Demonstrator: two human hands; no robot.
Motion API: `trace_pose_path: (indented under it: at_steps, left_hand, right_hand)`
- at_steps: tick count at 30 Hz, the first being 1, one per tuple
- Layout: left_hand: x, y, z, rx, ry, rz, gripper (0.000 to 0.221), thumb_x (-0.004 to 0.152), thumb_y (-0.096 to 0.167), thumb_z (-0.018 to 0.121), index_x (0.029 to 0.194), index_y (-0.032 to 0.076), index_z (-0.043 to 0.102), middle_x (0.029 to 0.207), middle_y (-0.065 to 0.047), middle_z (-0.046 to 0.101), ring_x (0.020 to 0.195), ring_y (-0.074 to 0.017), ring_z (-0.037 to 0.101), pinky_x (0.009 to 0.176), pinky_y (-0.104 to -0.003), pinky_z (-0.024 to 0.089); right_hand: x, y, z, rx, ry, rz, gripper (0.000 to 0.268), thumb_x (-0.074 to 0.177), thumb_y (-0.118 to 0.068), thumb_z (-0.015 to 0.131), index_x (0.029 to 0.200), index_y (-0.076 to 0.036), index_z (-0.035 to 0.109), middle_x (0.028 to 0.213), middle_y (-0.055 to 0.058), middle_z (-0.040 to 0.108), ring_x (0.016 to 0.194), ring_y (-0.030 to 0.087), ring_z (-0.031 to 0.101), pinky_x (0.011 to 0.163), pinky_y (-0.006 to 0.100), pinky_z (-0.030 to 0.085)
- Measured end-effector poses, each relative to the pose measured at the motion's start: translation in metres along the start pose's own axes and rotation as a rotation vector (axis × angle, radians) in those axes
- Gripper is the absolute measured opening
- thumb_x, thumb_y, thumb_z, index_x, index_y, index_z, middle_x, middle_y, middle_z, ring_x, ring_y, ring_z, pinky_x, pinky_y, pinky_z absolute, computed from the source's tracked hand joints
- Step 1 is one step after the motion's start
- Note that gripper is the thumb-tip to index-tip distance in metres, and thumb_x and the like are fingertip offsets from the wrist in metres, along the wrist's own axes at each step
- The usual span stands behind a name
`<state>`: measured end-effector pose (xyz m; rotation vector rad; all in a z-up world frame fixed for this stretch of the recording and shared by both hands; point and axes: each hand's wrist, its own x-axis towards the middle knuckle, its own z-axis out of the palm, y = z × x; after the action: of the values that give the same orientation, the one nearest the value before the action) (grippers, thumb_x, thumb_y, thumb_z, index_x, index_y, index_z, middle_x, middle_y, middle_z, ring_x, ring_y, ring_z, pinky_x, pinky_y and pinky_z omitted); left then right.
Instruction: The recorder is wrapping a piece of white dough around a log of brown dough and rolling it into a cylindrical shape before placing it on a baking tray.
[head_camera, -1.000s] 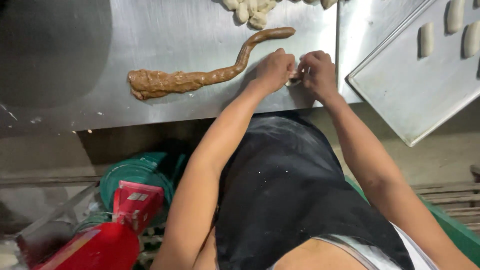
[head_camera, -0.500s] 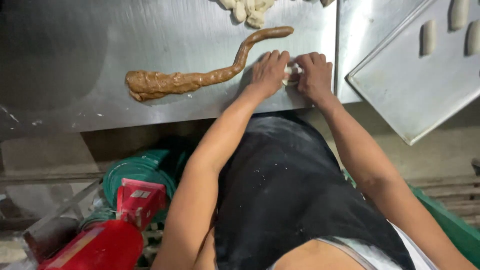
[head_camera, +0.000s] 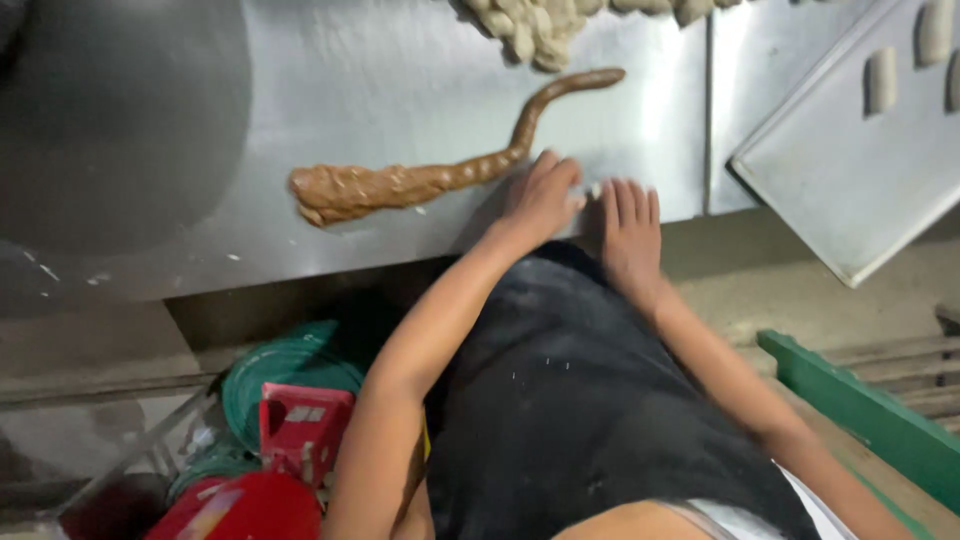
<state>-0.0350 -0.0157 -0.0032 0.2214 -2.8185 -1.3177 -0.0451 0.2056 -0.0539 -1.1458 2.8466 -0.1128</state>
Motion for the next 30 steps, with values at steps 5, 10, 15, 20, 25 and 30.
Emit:
trace_pose_path:
  at_steps: [5,10,15,20,25,30]
  left_hand:
    - [-0.068,-0.034,-0.069,-0.19,0.136,-0.136,0.028,0.08,0.017,0.085,0.096,0.01,0.063,0.105,-0.008,0.061,0.092,-0.0298,0.065,0.077,-0.041,0.054]
    - [-0.121,-0.067,-0.093,-0.203,0.291,-0.286,0.021,0.083,0.018,0.084,0.093,0.009,0.068,0.101,-0.009,0.062,0.079,-0.0225,0.068,0.068,-0.033,0.059]
    - [-0.124,-0.079,-0.087,-0.159,0.33,-0.337,0.019,0.084,0.017,0.085,0.091,0.008,0.07,0.093,-0.01,0.065,0.074,-0.0234,0.068,0.065,-0.034,0.057]
    - [-0.044,-0.068,-0.069,-0.142,0.346,-0.225,0.018,0.087,0.021,0.078,0.098,0.009,0.07,0.101,-0.012,0.065,0.085,-0.0287,0.069,0.074,-0.04,0.057]
    - [0.1,-0.132,-0.002,0.243,0.361,0.032,0.023,0.094,0.017,0.065,0.11,0.002,0.061,0.11,-0.023,0.058,0.099,-0.0408,0.061,0.086,-0.048,0.052]
    - [0.213,-0.147,-0.019,0.164,0.304,-0.594,0.031,0.101,0.03,0.057,0.128,0.015,0.06,0.112,-0.016,0.067,0.105,-0.0342,0.063,0.09,-0.047,0.05]
  right_hand:
    - [0.053,-0.011,-0.007,0.133,0.004,0.109,0.106,0.099,-0.067,0.047,0.157,0.017,0.019,0.164,0.039,0.017,0.155,0.052,0.009,0.119,0.072,0.001]
    - [0.172,0.035,-0.024,0.135,-0.004,0.43,0.11,0.103,-0.076,0.028,0.166,0.012,0.01,0.172,0.036,0.004,0.16,0.049,-0.003,0.116,0.077,-0.012]
    - [0.143,0.027,-0.02,0.196,-0.004,0.355,0.102,0.104,-0.069,0.033,0.164,0.013,0.016,0.174,0.032,0.008,0.161,0.048,0.001,0.114,0.079,-0.011]
    - [0.045,-0.011,-0.017,0.173,0.028,0.223,0.07,0.098,-0.042,0.06,0.153,-0.002,0.043,0.162,0.021,0.04,0.151,0.039,0.034,0.111,0.079,0.014]
    - [0.055,0.027,-0.033,0.18,-0.116,0.394,0.025,0.103,-0.032,0.064,0.127,-0.027,0.066,0.13,0.004,0.069,0.129,0.028,0.06,0.114,0.059,0.042]
    - [0.033,0.111,-0.05,1.947,0.128,0.742,0.038,0.104,-0.018,0.062,0.138,-0.001,0.057,0.119,0.013,0.069,0.104,0.025,0.069,0.088,0.04,0.057]
